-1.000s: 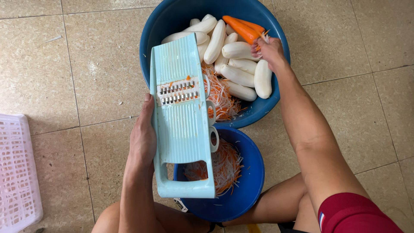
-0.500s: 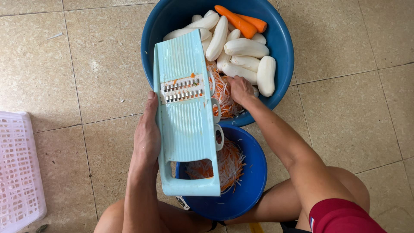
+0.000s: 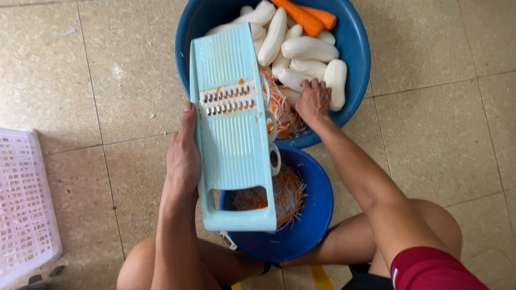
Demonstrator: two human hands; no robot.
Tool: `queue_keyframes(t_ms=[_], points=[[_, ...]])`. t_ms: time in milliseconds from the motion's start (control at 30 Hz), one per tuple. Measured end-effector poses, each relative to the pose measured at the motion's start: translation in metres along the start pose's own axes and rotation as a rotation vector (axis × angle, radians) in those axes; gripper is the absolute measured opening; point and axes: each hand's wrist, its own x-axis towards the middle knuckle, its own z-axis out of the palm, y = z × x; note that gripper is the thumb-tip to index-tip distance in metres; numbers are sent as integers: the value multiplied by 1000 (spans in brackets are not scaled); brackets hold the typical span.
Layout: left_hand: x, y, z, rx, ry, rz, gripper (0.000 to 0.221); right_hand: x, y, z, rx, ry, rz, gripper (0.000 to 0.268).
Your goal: The person shreds radishes and carrots using a hand grater over a blue bucket while sitting on the floor.
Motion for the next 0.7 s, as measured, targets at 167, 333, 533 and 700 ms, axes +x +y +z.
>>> queue_keyframes(t_ms=[167,333,533,700], points=[[-3,-1,2,113,-3,36,93,-7,21,-17,52,143,-132,23],[-2,-1,1,115,-14,69,91,-41,-49,-52,669,-11,-368,24],[-5,0,0,56,-66,274,90,-142,-111,-71,1580,-363,-496,57],[-23,12,-14,46,5,103,88,-202,-72,82,402,-1247,62,80]])
